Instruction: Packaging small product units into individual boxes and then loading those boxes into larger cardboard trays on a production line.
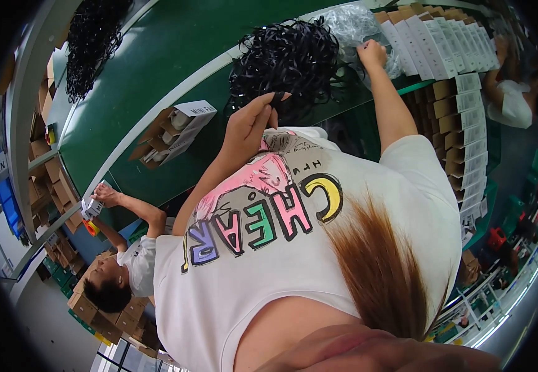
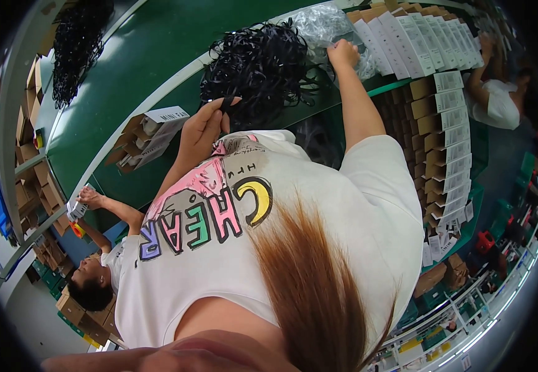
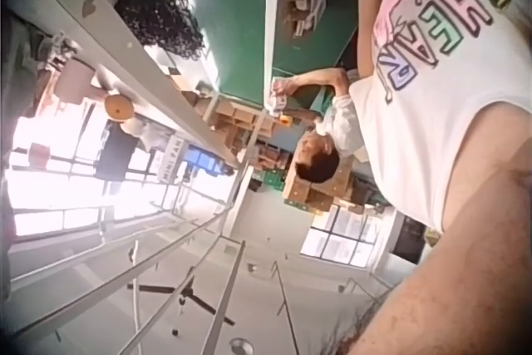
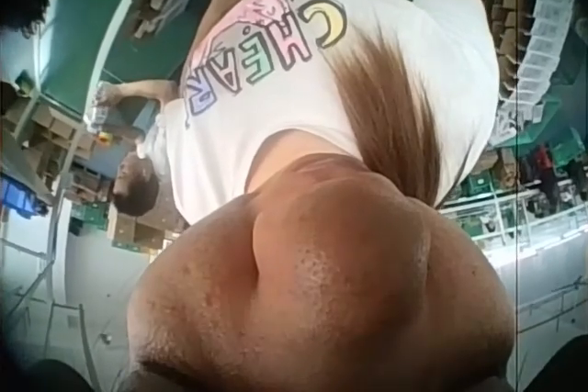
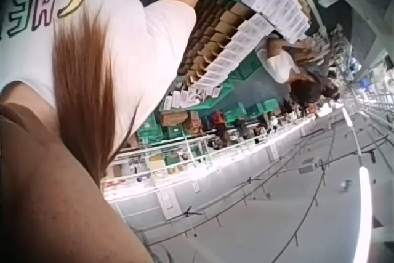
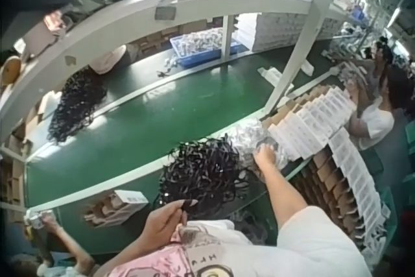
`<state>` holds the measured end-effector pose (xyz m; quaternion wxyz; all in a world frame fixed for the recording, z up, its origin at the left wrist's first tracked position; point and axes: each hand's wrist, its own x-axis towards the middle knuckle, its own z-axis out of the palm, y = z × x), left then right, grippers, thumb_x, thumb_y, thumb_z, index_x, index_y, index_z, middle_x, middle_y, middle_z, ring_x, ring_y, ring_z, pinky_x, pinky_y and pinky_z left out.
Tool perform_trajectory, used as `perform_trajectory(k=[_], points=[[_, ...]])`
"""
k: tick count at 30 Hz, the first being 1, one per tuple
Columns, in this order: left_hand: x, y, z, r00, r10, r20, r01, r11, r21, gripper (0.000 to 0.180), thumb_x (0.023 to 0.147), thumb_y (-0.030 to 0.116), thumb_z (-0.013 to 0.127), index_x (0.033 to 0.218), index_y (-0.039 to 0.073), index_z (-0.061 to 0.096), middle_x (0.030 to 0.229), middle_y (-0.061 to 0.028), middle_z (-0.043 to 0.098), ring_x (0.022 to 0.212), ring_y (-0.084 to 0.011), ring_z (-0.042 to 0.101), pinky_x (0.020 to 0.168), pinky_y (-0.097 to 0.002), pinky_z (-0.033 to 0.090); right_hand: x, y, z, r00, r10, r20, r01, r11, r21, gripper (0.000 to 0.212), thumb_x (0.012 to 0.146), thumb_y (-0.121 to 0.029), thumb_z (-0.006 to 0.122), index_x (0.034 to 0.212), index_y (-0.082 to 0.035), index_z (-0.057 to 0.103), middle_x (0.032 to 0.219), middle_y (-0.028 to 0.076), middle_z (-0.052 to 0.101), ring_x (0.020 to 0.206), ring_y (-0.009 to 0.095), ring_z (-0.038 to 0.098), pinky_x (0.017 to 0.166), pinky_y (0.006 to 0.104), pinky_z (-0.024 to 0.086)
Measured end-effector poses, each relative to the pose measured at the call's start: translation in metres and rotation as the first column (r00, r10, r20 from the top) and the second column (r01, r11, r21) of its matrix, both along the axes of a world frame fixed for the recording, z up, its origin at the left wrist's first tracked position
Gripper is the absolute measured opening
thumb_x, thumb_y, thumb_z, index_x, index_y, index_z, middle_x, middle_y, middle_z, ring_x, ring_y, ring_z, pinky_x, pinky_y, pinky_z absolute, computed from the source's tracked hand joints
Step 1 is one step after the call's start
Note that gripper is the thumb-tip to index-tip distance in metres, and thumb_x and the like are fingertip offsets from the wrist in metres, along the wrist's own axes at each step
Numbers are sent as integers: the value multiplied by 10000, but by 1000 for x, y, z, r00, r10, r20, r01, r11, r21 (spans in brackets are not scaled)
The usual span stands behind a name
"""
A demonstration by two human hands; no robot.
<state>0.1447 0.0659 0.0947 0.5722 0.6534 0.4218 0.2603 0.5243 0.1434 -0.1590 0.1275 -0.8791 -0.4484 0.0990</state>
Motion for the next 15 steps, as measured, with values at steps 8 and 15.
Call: perform_trajectory(k=[8,15], points=[[-11,-6,2,994,102,36,-105,990,92,354,960,-6,412,1313,-4,442,727,-54,607,596,-109,483,585,-209,397,3,-52,50,980,-163,-118,200,753,627,163,830,-188,667,913,-58,616,776,83,651,745,242,605,656,331,478],[-10,22,13,964,107,242,-95,994,-61,321,964,56,433,1283,27,458,750,-48,635,582,-126,482,557,-249,398,-139,-59,233,-10,519,-855,-79,852,518,191,859,-60,646,1047,-58,614,799,36,654,622,73,556,542,170,394]])
